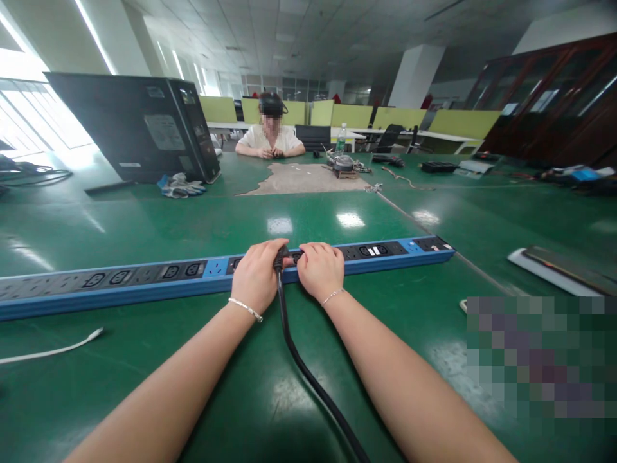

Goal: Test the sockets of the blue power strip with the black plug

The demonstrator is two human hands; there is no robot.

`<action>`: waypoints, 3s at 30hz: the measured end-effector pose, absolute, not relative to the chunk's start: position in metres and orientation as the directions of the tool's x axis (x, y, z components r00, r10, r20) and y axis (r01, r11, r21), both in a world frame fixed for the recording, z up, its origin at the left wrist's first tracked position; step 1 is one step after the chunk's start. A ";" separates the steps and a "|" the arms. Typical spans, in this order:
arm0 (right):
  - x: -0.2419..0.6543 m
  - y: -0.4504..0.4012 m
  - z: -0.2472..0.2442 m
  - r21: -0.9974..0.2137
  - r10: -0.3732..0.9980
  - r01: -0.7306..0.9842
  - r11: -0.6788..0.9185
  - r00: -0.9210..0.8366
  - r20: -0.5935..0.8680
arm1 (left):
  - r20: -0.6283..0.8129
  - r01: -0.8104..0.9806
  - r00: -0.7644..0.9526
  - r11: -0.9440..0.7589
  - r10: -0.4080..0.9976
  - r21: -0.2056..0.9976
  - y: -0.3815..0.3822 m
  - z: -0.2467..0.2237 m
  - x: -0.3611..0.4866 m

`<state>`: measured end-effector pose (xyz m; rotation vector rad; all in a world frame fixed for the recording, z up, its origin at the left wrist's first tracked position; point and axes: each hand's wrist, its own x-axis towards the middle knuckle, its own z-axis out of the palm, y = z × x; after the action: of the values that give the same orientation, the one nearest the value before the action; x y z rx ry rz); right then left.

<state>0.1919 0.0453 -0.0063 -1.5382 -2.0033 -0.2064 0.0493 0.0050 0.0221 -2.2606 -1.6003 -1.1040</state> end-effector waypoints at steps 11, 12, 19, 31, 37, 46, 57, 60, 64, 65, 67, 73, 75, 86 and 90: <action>0.193 0.046 -0.007 -0.265 0.815 0.901 0.343 -0.145 0.560 | 0.439 0.821 -0.078 -0.193 0.895 0.538 -0.010 0.029 -0.076; 0.193 0.046 -0.007 -0.265 0.815 0.901 0.342 -0.144 0.562 | 0.428 0.812 -0.075 -0.194 0.900 0.551 -0.010 0.028 -0.081; 0.194 0.047 -0.008 -0.266 0.805 0.896 0.356 -0.149 0.574 | 0.371 0.855 0.003 -0.195 0.928 0.481 -0.001 0.023 -0.094; 0.194 0.047 -0.008 -0.263 0.808 0.898 0.352 -0.150 0.569 | 0.362 0.911 0.029 -0.174 0.932 0.374 -0.001 0.017 -0.087; 0.193 0.046 -0.007 -0.259 0.818 0.904 0.340 -0.149 0.555 | 0.363 0.913 0.001 -0.149 0.932 0.379 -0.001 0.017 -0.087; 0.194 0.047 -0.008 -0.267 0.807 0.896 0.355 -0.149 0.572 | 0.401 0.954 0.115 -0.214 0.909 0.210 -0.009 0.018 -0.081; 0.194 0.047 -0.009 -0.277 0.802 0.892 0.357 -0.141 0.580 | 0.298 0.987 0.106 -0.137 0.949 0.085 -0.020 0.022 -0.078; 0.194 0.047 -0.009 -0.272 0.805 0.895 0.353 -0.143 0.575 | 0.125 0.985 0.092 -0.109 0.988 0.136 -0.019 0.038 -0.081; 0.194 0.047 -0.009 -0.265 0.808 0.900 0.346 -0.142 0.571 | -0.023 0.976 0.162 -0.157 0.987 0.150 -0.011 0.066 -0.078; 0.194 0.047 -0.009 -0.267 0.807 0.899 0.346 -0.139 0.574 | -0.017 0.986 0.114 -0.111 0.993 0.125 -0.008 0.071 -0.075; 0.194 0.047 -0.010 -0.271 0.801 0.896 0.352 -0.139 0.582 | -0.003 0.997 -0.028 0.028 1.000 0.071 -0.006 0.075 -0.067; 0.194 0.047 -0.010 -0.278 0.800 0.893 0.355 -0.137 0.584 | -0.054 0.984 -0.172 0.170 0.984 -0.049 -0.011 0.063 -0.036; 0.194 0.047 -0.010 -0.276 0.801 0.893 0.354 -0.137 0.583 | -0.020 0.975 -0.208 0.206 0.978 -0.089 -0.012 0.061 -0.031; 0.193 0.048 -0.010 -0.273 0.802 0.894 0.354 -0.140 0.581 | 0.013 0.956 -0.232 0.230 0.973 -0.184 -0.013 0.056 -0.022; 0.194 0.048 -0.010 -0.274 0.801 0.894 0.356 -0.140 0.583 | 0.008 0.954 -0.251 0.249 0.968 -0.166 -0.013 0.055 -0.021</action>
<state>0.1937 0.0478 -0.0099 -1.4696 -1.9611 -0.1810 -0.0212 -0.0131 0.0547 -1.8511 -2.3950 0.1923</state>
